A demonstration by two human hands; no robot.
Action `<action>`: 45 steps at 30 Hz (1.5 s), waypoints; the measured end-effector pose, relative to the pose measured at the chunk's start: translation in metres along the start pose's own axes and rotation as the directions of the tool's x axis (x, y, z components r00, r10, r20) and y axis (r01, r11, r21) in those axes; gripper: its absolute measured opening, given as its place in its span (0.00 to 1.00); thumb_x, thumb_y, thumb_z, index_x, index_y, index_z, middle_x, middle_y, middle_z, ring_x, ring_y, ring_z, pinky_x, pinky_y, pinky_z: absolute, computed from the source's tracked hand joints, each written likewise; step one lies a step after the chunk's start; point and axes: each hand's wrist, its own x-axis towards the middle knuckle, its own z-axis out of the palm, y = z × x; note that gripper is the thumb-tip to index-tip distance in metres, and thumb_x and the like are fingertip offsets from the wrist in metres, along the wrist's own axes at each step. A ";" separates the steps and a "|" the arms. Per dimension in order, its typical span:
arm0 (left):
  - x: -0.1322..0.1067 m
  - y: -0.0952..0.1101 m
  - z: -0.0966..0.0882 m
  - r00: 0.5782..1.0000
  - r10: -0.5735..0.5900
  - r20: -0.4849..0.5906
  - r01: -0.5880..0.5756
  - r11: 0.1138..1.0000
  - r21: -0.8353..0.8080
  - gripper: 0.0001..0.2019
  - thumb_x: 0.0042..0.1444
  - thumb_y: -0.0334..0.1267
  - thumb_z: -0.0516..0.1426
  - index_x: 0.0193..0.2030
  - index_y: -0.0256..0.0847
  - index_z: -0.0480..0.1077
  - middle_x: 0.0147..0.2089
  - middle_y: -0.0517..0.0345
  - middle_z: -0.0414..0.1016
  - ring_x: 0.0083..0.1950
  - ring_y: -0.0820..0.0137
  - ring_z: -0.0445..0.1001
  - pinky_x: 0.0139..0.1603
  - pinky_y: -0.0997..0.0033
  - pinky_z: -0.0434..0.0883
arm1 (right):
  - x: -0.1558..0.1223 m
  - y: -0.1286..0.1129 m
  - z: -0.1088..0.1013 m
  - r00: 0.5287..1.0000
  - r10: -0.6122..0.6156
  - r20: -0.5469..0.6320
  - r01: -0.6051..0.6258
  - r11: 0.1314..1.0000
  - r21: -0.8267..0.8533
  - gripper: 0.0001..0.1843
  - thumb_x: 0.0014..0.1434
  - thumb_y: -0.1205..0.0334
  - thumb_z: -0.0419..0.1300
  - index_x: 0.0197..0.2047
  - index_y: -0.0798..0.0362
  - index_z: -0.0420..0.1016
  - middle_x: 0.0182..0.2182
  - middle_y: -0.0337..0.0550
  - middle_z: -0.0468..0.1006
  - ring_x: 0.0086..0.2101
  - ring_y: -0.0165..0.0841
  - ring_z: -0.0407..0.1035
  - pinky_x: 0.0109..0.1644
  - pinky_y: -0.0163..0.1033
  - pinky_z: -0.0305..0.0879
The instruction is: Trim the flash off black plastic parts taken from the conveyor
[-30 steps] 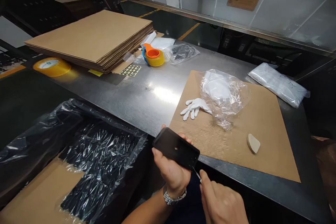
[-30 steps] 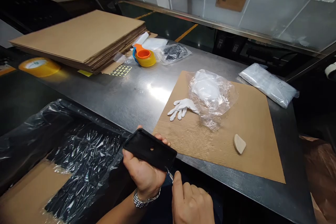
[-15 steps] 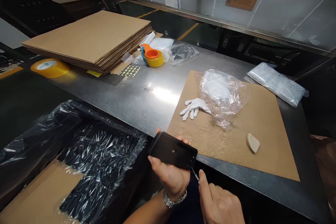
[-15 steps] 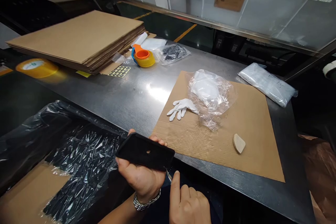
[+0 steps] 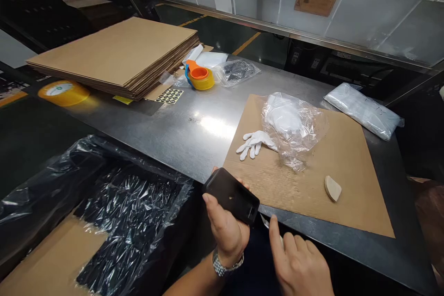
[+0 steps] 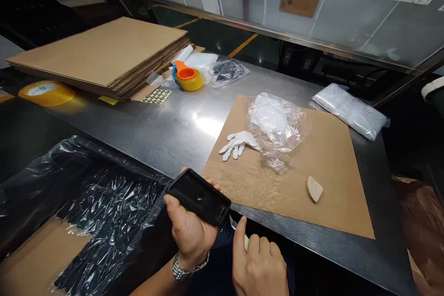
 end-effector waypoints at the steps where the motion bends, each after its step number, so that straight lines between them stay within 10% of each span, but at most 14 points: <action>1: 0.000 0.000 0.000 1.000 -0.007 0.005 0.007 1.000 -0.001 0.26 0.54 0.59 0.46 0.55 0.50 0.63 0.32 0.59 0.72 0.30 0.70 0.71 0.31 0.70 0.72 | 0.001 0.002 0.001 1.000 0.017 -0.005 -0.017 1.000 0.001 0.23 0.56 0.79 0.39 0.44 0.64 0.72 0.13 0.39 0.62 0.15 0.28 0.56 0.22 0.38 0.46; 9: 0.005 0.006 0.006 0.962 -0.271 -0.022 0.271 0.963 0.006 0.27 0.56 0.57 0.44 0.37 0.35 0.72 0.29 0.53 0.73 0.29 0.70 0.72 0.30 0.71 0.72 | -0.003 0.020 0.004 0.988 0.134 0.073 -0.149 0.946 0.286 0.17 0.65 0.65 0.42 0.48 0.56 0.68 0.18 0.37 0.68 0.18 0.29 0.64 0.23 0.35 0.51; 16: -0.001 0.000 0.007 0.943 -0.333 -0.006 0.333 0.943 0.021 0.28 0.56 0.58 0.44 0.31 0.34 0.72 0.26 0.53 0.73 0.27 0.70 0.73 0.29 0.72 0.72 | 0.009 0.009 0.011 0.823 0.234 0.517 -0.567 0.376 0.733 0.16 0.63 0.54 0.47 0.26 0.52 0.60 0.19 0.33 0.64 0.20 0.25 0.58 0.24 0.31 0.52; 22: -0.002 0.005 0.004 0.972 -0.229 0.059 0.231 0.972 -0.031 0.23 0.58 0.55 0.43 0.42 0.43 0.71 0.28 0.57 0.74 0.27 0.71 0.73 0.29 0.71 0.72 | 0.014 0.016 0.036 0.716 0.209 0.667 -0.698 0.212 0.683 0.21 0.61 0.48 0.47 0.22 0.52 0.55 0.19 0.32 0.55 0.21 0.25 0.52 0.25 0.32 0.48; 28: 0.006 0.010 0.007 0.926 -0.376 0.027 0.377 0.926 -0.007 0.27 0.57 0.56 0.43 0.30 0.34 0.72 0.25 0.53 0.73 0.27 0.70 0.73 0.30 0.71 0.73 | 0.005 0.029 0.021 0.777 0.244 0.580 -0.629 0.328 0.705 0.16 0.65 0.55 0.40 0.35 0.51 0.63 0.22 0.35 0.64 0.24 0.28 0.61 0.28 0.32 0.56; 36: 0.007 0.009 0.007 0.917 -0.396 0.040 0.396 0.918 0.010 0.26 0.57 0.55 0.44 0.30 0.35 0.72 0.26 0.53 0.74 0.26 0.70 0.73 0.29 0.71 0.73 | 0.000 0.032 -0.002 0.976 0.121 0.180 -0.192 0.865 0.463 0.17 0.65 0.61 0.42 0.44 0.55 0.72 0.22 0.40 0.70 0.21 0.28 0.65 0.26 0.32 0.55; 45: 0.002 0.012 0.010 0.914 -0.399 0.077 0.397 0.917 0.037 0.27 0.57 0.56 0.43 0.28 0.34 0.72 0.25 0.54 0.72 0.24 0.72 0.71 0.24 0.75 0.70 | -0.004 0.034 -0.005 0.990 0.094 0.108 -0.121 0.953 0.276 0.20 0.65 0.61 0.43 0.45 0.56 0.75 0.19 0.38 0.68 0.19 0.27 0.62 0.26 0.34 0.52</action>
